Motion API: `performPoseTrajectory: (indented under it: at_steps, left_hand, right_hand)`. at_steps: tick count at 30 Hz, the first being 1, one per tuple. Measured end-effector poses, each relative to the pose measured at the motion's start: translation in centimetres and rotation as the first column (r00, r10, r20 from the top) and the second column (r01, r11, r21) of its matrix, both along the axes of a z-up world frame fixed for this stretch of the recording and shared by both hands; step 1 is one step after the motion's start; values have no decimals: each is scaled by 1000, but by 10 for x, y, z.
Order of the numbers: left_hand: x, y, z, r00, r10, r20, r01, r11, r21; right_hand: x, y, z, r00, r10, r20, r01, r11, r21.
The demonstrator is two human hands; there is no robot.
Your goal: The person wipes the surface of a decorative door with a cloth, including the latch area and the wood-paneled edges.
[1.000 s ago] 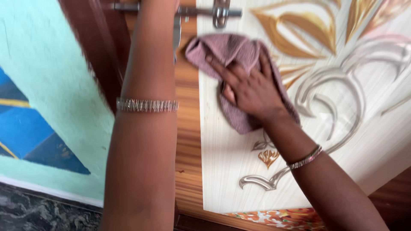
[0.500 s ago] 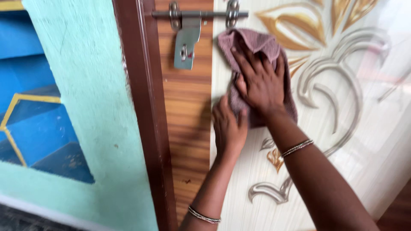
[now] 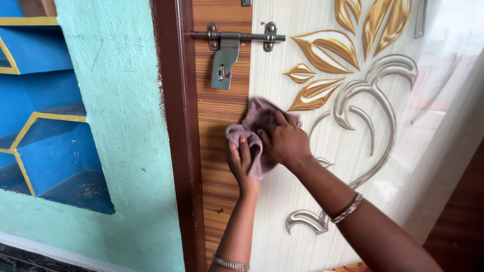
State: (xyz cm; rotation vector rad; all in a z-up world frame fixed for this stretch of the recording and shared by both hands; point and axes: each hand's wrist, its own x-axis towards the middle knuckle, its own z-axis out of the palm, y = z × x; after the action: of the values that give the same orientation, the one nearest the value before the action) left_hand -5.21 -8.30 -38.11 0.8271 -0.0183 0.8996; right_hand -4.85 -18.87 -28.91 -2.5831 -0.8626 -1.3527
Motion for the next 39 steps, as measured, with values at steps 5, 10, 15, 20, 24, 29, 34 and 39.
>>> performPoseTrajectory:
  at_steps: [5, 10, 15, 20, 24, 29, 34, 39]
  left_hand:
    - [18, 7, 35, 644, 747, 164, -632, 399, 665]
    - [43, 3, 34, 398, 841, 367, -510, -130, 850]
    - [57, 1, -38, 349, 789, 507, -480, -314, 819]
    - [50, 0, -66, 362, 779, 511, -366, -385, 847]
    - [49, 11, 2, 383, 806, 451, -250, -380, 891]
    - [41, 19, 74, 381, 844, 378, -174, -336, 926]
    - [31, 9, 35, 412, 872, 264, -95, -248, 964]
    - [23, 12, -55, 455, 879, 146, 204, -263, 943]
  right_hand:
    - [9, -50, 40, 974, -43, 220, 74, 988, -134]
    - [35, -78, 29, 894, 116, 433, -41, 983, -178]
    - [49, -67, 8, 881, 76, 467, -31, 994, -104]
    - [52, -65, 3, 867, 39, 496, -19, 999, -45]
    - [51, -66, 0, 870, 65, 488, -56, 998, -33]
    - [51, -67, -1, 875, 31, 484, -12, 999, -43]
    - [49, -66, -2, 870, 33, 491, -24, 999, -24]
    - [51, -67, -5, 863, 26, 504, -15, 1000, -27]
